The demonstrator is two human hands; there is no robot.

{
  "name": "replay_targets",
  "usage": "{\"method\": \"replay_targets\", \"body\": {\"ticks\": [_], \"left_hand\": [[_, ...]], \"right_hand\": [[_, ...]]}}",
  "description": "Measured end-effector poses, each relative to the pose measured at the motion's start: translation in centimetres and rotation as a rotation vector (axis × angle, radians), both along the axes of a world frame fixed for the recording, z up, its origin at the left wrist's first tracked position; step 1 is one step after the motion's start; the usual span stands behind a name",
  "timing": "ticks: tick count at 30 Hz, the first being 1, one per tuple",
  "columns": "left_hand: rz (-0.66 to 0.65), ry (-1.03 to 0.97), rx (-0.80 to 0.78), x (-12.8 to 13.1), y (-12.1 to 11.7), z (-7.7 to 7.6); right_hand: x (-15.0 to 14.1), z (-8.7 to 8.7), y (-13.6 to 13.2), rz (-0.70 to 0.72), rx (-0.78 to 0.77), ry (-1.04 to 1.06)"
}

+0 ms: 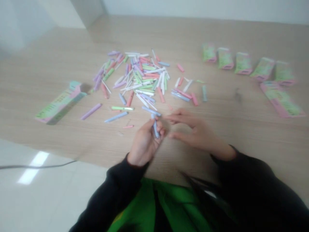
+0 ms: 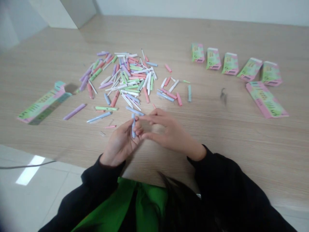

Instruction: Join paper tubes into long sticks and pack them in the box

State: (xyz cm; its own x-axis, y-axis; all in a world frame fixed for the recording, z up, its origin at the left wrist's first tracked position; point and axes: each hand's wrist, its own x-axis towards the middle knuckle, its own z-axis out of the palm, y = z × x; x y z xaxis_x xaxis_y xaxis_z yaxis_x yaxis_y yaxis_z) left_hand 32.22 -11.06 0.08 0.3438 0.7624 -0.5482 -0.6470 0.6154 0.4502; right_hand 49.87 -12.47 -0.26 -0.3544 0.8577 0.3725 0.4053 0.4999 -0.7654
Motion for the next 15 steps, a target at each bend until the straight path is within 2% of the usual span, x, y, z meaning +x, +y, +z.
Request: {"method": "replay_targets", "body": {"ticks": [2, 4, 7, 11, 15], "left_hand": [[0.067, 0.03, 0.031, -0.6, 0.3, 0.3], [0.068, 0.031, 0.048, -1.1, 0.5, 0.5], [0.037, 0.018, 0.059, -1.7, 0.7, 0.8], [0.098, 0.059, 0.086, -1.9, 0.5, 0.9], [0.068, 0.038, 0.112, -2.0, 0.4, 0.6]], "right_hand": [[2.3, 0.4, 1.1, -0.284, 0.039, -0.023], [4.8, 0.1, 2.4, -0.545, 0.051, -0.106], [7.8, -1.4, 4.5, -0.784, 0.042, -0.305], [9.3, -3.1, 7.0, -0.891, 0.055, -0.407], [9.4, -3.7, 8.1, -0.926, 0.064, -0.464]]}}
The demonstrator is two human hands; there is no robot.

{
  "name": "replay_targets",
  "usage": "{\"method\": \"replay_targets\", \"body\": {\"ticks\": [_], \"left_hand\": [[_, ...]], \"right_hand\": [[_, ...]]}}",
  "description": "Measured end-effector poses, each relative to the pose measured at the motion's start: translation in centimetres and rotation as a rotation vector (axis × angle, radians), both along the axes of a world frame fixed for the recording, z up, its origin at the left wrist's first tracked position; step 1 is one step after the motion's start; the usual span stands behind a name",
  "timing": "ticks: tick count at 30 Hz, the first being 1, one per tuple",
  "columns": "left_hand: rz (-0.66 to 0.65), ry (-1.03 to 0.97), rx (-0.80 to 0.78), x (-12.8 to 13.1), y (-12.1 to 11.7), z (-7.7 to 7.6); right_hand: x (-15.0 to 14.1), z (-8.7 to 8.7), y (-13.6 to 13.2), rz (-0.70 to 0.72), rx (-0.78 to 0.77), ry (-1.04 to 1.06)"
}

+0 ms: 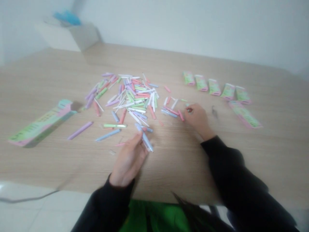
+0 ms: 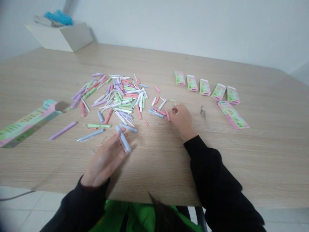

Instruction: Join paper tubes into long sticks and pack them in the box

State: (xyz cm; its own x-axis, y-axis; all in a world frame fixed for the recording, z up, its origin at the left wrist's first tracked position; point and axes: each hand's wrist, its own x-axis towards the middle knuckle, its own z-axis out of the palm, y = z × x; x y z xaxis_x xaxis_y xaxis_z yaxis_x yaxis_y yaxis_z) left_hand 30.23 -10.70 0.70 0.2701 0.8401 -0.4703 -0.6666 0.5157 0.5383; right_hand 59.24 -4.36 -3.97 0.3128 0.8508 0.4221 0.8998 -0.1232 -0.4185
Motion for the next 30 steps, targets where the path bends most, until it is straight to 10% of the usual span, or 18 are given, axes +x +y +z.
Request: {"method": "replay_targets", "body": {"ticks": [14, 30], "left_hand": [[-0.022, -0.074, 0.017, -2.8, -0.2, -0.1], [-0.073, -0.299, -0.037, -6.2, 0.6, -2.7]], "right_hand": [[5.1, 4.9, 8.5, 0.21, -0.273, -0.125], [-7.8, 6.6, 19.0, 0.672, -0.412, -0.334]]}}
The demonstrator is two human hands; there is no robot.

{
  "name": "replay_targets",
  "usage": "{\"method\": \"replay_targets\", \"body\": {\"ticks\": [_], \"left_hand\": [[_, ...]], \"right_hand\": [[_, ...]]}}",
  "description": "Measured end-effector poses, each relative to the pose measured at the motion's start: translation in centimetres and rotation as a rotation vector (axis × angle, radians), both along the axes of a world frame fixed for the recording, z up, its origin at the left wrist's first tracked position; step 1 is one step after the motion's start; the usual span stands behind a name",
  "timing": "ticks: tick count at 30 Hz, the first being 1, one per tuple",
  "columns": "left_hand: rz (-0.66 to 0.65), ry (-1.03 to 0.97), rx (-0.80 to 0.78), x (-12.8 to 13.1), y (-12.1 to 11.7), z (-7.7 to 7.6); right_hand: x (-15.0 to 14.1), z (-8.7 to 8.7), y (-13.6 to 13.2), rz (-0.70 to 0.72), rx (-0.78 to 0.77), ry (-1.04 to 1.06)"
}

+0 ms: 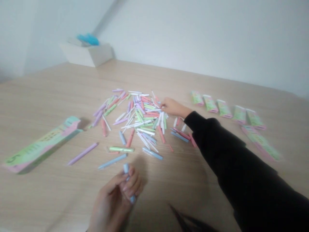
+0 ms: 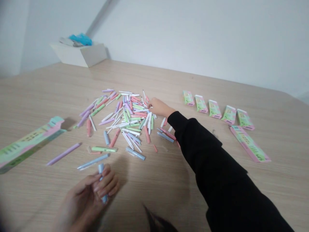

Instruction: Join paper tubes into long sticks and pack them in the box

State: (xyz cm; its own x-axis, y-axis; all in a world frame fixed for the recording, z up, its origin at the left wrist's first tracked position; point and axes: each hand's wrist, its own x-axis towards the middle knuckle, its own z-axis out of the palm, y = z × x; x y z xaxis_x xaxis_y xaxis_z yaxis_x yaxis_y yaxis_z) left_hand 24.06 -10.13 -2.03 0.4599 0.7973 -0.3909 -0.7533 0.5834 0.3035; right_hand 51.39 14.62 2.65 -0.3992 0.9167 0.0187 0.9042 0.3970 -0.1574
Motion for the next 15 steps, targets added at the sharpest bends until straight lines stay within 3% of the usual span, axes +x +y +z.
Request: {"method": "replay_targets", "body": {"ticks": [8, 15], "left_hand": [[0.017, 0.01, -0.071, 0.4, 0.2, 0.7], [0.055, 0.03, -0.084, 0.8, 0.3, 1.0]], "right_hand": [[-1.9, -1.3, 0.8, 0.039, 0.052, -0.15], [-1.7, -0.8, -0.1, -0.018, 0.087, -0.224]]}}
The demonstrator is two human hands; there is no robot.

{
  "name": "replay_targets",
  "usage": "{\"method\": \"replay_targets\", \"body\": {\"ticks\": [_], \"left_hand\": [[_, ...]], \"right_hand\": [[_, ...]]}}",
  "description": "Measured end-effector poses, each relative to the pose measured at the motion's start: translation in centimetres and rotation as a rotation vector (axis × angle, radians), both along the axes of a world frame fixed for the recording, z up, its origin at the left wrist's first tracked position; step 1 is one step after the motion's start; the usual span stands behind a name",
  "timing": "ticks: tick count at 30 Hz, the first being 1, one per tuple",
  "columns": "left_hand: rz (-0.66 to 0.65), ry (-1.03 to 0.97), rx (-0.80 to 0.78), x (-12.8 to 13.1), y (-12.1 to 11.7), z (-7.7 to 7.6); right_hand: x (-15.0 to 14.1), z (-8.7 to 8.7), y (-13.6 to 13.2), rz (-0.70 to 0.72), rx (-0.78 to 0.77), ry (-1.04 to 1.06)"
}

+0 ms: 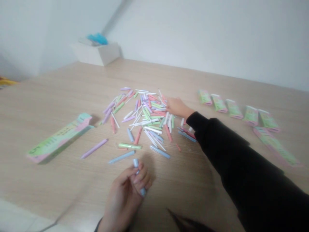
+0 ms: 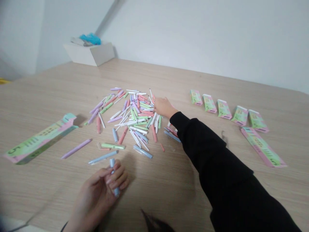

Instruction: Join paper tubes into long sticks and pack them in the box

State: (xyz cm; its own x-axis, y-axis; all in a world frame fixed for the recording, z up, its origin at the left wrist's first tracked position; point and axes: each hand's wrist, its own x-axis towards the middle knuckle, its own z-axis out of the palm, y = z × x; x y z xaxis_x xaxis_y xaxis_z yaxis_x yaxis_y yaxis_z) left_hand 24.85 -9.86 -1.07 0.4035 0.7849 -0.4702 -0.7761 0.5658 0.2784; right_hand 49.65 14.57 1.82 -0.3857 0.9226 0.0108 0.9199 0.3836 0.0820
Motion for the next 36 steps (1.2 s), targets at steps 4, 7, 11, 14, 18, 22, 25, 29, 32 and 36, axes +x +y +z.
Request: {"method": "replay_targets", "body": {"ticks": [4, 7, 11, 14, 18, 22, 25, 29, 32, 36], "left_hand": [[0.037, 0.015, 0.007, 0.5, 0.2, 0.5], [0.118, 0.048, -0.008, 1.0, 0.3, 1.1], [0.161, 0.079, 0.093, 2.2, 0.2, 1.9], [0.072, 0.102, 0.192, 3.5, 0.2, 2.7], [-0.022, 0.132, 0.286, 5.2, 0.2, 3.4], [-0.063, 0.147, 0.39, 6.4, -0.4, 3.1], [-0.026, 0.133, 0.385, 7.0, -0.7, 2.8], [0.017, 0.053, 0.185, 7.5, -0.9, 3.3], [-0.072, -0.023, 0.05, 8.2, -1.1, 3.8], [-0.086, -0.097, -0.029, 8.8, -1.3, 3.6]], "right_hand": [[0.0, 1.8, -1.6, -0.055, 0.009, 0.011], [0.1, 4.2, -4.9, -0.076, 0.025, 0.06], [1.2, 6.9, -12.5, -0.028, 0.022, 0.25], [2.2, 7.1, -18.5, 0.073, -0.121, 0.521], [2.5, 5.8, -24.4, 0.082, -0.268, 0.729], [1.5, 4.8, -27.7, 0.112, -0.335, 0.789], [0.5, 4.5, -29.1, 0.129, -0.306, 0.854], [-1.1, 3.4, -30.2, 0.142, -0.281, 1.214], [-2.3, 2.3, -30.1, 0.102, -0.164, 1.369], [-2.8, 1.3, -29.8, -0.053, 0.022, 1.384]]}}
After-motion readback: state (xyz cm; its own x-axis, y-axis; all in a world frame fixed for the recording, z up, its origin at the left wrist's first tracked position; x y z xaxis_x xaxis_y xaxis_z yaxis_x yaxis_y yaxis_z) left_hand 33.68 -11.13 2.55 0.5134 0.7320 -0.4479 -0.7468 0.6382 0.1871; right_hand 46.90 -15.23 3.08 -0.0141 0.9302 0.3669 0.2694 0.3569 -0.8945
